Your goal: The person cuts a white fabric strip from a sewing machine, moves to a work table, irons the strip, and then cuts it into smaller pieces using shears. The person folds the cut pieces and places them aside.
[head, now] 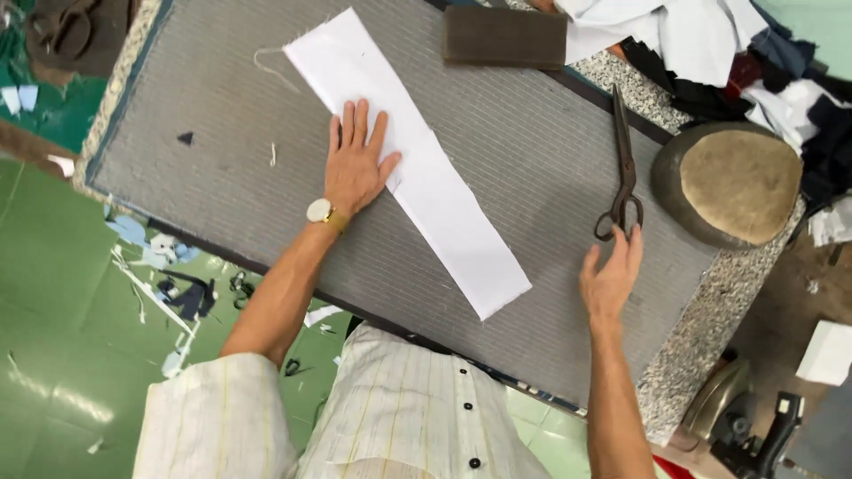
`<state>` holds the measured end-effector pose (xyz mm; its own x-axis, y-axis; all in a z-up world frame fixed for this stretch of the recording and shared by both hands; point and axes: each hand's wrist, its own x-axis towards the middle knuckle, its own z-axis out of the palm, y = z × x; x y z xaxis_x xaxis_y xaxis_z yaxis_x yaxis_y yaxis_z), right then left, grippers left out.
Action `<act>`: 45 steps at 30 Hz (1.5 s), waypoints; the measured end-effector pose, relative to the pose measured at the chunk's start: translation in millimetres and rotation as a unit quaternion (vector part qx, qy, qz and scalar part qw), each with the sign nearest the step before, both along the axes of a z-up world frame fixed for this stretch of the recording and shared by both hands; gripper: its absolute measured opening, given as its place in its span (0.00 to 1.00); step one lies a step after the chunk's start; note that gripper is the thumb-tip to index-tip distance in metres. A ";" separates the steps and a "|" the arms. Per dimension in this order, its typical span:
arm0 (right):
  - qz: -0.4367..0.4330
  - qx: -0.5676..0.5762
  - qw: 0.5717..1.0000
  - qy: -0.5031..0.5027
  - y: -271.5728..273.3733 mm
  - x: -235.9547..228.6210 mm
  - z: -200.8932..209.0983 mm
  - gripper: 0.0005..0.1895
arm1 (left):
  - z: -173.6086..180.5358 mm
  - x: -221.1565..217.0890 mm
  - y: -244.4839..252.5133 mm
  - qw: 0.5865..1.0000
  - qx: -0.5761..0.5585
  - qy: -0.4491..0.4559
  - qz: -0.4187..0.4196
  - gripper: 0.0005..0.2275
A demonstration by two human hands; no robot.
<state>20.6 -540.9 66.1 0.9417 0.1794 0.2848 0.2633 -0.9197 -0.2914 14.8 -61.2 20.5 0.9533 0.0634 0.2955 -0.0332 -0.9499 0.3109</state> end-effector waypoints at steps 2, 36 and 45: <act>0.019 -0.029 0.999 0.013 -23.9 13.5 -21.0 0.19 | 13.1 -7.0 -8.7 1.000 -0.011 0.000 0.022 0.28; 0.110 0.549 0.663 0.497 -171.8 -78.7 -11.3 0.23 | -6.2 -236.4 -334.9 0.999 -0.006 0.047 -0.014 0.31; 0.070 0.406 0.641 0.648 -195.2 -151.1 46.6 0.42 | 6.6 -194.1 -279.5 0.993 -0.041 0.029 0.106 0.25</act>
<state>-130.5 -736.0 112.7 0.4733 0.5755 -0.6669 -0.6196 -0.3207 -0.7164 -179.4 -340.7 27.2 0.9308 0.2866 0.2266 0.1851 -0.9046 0.3839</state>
